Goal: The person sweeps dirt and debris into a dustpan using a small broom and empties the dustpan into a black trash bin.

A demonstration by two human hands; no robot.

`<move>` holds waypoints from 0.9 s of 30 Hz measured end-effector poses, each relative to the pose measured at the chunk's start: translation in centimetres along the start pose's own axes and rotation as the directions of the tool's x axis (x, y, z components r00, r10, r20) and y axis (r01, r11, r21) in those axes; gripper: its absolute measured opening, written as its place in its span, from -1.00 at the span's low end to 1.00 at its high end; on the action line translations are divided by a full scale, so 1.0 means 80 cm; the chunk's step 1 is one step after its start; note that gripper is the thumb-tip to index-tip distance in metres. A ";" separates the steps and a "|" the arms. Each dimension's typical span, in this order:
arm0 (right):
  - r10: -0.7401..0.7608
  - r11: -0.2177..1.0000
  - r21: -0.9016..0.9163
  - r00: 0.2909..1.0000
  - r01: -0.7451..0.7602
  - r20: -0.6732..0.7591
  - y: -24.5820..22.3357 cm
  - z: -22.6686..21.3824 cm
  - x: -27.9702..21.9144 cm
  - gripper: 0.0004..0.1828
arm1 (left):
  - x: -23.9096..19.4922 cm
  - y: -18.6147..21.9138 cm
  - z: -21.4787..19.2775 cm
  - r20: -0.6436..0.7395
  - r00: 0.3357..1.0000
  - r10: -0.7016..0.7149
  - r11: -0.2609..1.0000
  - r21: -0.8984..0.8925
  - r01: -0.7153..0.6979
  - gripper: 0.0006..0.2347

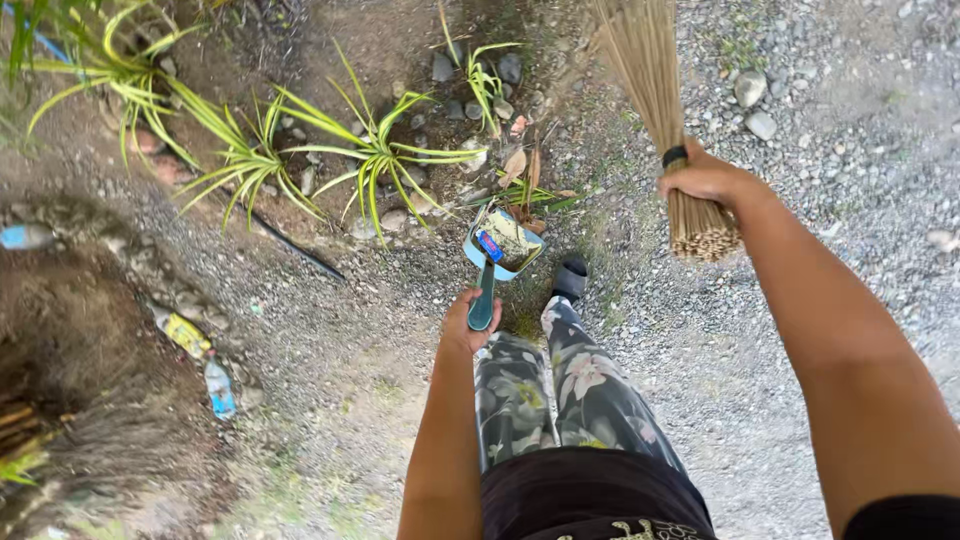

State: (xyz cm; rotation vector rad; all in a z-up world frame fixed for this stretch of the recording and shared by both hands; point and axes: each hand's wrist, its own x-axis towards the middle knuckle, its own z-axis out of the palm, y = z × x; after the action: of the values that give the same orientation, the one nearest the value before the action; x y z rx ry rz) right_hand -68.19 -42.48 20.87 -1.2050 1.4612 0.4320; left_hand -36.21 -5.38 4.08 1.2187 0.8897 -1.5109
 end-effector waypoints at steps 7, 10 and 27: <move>0.111 0.947 -0.318 0.885 0.044 0.452 0.082 -0.088 -0.080 0.22 | 0.012 -0.020 -0.007 0.013 1.000 0.023 0.997 -0.072 -0.022 -0.81; 0.169 0.971 -0.230 0.880 -0.071 0.443 0.089 -0.116 -0.109 0.07 | 0.015 -0.018 0.004 -0.013 1.000 0.004 0.998 -0.066 -0.005 -0.81; -0.005 0.824 -0.546 0.965 0.152 0.261 -0.006 -0.047 -0.221 0.24 | 0.003 -0.015 0.001 0.169 0.979 0.118 0.981 -0.176 -0.088 -0.87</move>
State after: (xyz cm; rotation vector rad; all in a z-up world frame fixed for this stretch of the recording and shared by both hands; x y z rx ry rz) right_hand -72.56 -38.12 37.89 -1.6022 1.0841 0.9729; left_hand -37.40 -5.18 3.87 0.9762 0.8042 -1.4080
